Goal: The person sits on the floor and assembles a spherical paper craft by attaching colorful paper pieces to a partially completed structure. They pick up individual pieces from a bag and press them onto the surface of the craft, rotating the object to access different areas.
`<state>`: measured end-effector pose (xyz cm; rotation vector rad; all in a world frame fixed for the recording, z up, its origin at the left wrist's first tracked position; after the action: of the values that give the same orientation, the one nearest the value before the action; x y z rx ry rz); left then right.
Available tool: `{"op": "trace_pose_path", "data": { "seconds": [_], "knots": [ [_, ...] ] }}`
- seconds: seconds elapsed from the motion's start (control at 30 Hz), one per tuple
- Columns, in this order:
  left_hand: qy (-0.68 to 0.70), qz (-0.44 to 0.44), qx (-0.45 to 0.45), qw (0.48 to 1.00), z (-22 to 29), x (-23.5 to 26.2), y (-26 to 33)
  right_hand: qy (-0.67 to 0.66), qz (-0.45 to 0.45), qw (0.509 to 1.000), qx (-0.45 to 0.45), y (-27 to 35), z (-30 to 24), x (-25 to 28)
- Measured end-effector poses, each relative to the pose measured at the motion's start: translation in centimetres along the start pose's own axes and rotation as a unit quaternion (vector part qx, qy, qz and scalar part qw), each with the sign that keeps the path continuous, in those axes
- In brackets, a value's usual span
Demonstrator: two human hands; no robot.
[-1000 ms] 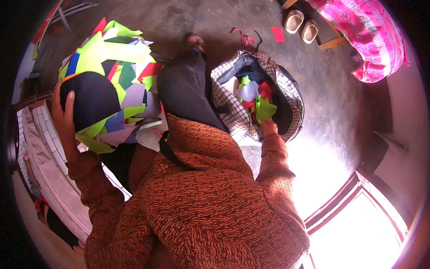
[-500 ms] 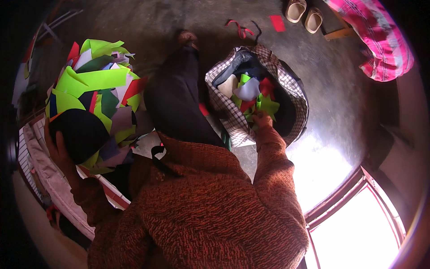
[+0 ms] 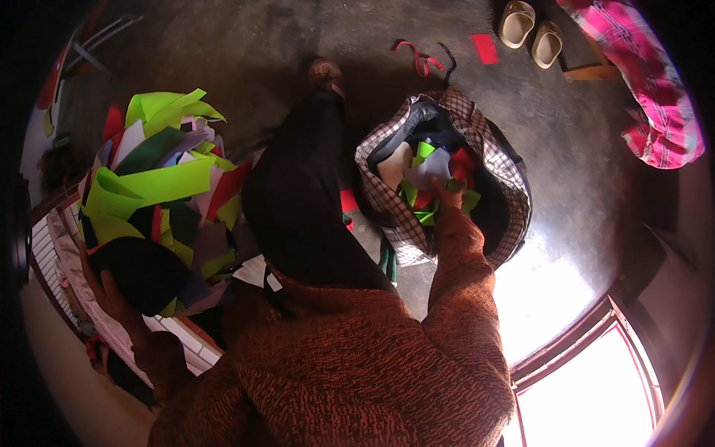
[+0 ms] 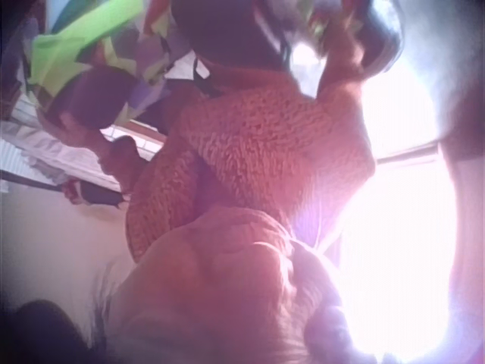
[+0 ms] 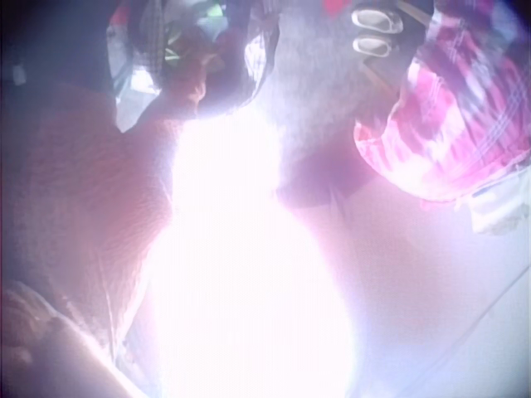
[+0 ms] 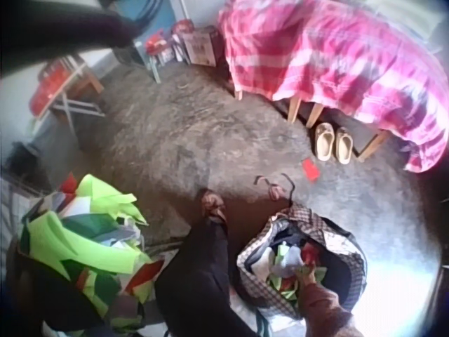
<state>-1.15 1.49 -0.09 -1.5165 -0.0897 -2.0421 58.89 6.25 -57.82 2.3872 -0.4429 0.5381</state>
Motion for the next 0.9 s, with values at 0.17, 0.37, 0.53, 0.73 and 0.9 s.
{"op": "trace_pose_path", "data": {
  "seconds": [0.17,0.37,0.53,0.73,0.9],
  "knots": [
    [-0.024,0.006,0.029,0.999,-0.8,0.1,-0.3,0.071,-0.037,0.996,-0.043,1.1,1.6,-4.1],
    [0.005,0.003,0.008,1.0,-2.0,0.3,-0.1,0.239,-0.196,0.949,-0.068,4.3,-6.1,-5.6],
    [0.072,-0.007,0.013,0.997,-0.9,-0.2,0.0,0.233,-0.229,0.943,-0.057,5.2,-6.1,-2.3],
    [0.095,-0.005,0.003,0.995,-0.8,-0.3,-0.3,0.057,-0.171,0.984,-0.008,7.2,-5.1,5.7],
    [0.09,0.0,-0.011,0.996,-0.8,-0.3,-0.2,0.048,-0.057,0.997,0.008,11.5,-13.7,10.3]
  ]
}}
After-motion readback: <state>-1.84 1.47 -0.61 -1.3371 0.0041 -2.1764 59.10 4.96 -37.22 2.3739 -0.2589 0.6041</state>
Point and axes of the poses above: each hand's wrist, its own y-axis away from the middle knuckle, its own x-axis out of the back of the hand, z = x × y, the point moved 4 cm from there along -y, towards the middle knuckle, and after that the axes turned 10 degrees about -y, right-handed, at the moved point
